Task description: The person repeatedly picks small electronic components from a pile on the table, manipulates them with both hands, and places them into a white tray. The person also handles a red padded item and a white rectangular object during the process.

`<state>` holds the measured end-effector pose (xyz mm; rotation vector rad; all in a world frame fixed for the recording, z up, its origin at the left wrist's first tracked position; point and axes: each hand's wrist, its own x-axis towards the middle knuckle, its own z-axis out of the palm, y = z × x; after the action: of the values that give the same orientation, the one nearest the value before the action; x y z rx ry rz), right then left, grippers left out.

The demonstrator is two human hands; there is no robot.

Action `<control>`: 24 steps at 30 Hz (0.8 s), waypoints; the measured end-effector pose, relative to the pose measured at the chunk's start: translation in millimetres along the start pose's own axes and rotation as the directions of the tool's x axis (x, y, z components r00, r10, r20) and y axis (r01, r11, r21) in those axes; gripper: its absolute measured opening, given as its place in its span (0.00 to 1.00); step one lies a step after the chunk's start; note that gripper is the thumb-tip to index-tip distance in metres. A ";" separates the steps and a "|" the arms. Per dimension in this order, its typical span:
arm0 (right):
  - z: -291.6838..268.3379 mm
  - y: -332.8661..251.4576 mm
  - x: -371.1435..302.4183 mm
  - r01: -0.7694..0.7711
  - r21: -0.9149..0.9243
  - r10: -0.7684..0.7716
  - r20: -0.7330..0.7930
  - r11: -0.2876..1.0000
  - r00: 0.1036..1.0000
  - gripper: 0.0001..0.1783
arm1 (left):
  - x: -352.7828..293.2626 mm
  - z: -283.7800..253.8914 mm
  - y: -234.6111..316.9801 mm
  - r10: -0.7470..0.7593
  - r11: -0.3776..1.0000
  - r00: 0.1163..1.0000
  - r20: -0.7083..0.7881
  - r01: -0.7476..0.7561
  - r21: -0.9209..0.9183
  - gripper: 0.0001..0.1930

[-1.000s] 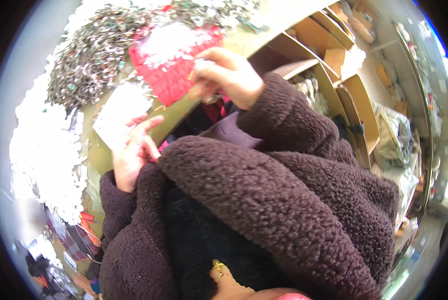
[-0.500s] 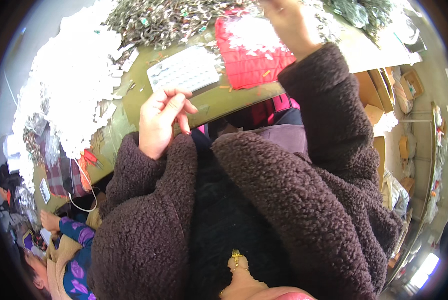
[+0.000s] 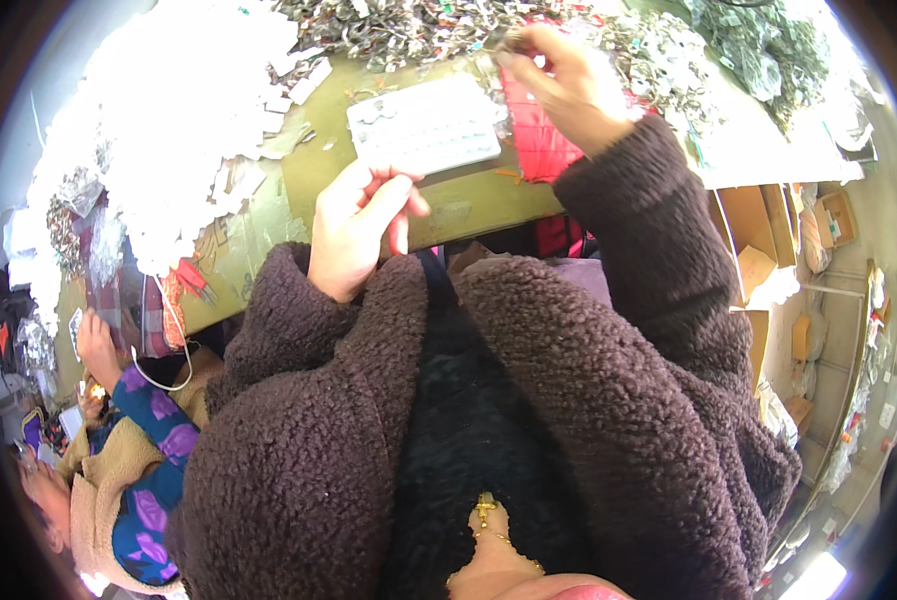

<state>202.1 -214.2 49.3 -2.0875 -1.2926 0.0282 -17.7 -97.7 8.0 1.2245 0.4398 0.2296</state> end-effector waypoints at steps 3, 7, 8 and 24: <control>-1.1 -14.0 -21.6 0.128 0.138 -0.124 -0.035 0.982 0.992 0.09 | 3.2 2.5 3.4 0.033 0.997 0.998 0.050 -0.029 -0.073 0.11; 8.9 -39.4 -49.7 0.224 0.139 -0.230 0.023 0.965 0.973 0.08 | 2.8 7.1 2.4 0.013 0.961 1.000 0.029 -0.005 -0.275 0.14; 9.1 -44.9 -54.5 0.260 0.118 -0.267 0.048 0.958 0.963 0.08 | 1.5 6.9 2.0 0.003 0.962 1.000 0.028 0.005 -0.275 0.14; 38.8 -45.5 -80.8 0.141 0.205 -0.217 0.424 0.969 0.879 0.21 | -18.1 10.3 2.4 -0.008 1.000 0.998 0.056 0.009 -0.019 0.11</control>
<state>111.6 -245.7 18.8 -1.8668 -1.6846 0.5443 -29.1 -112.9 16.7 1.2068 0.3937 0.1917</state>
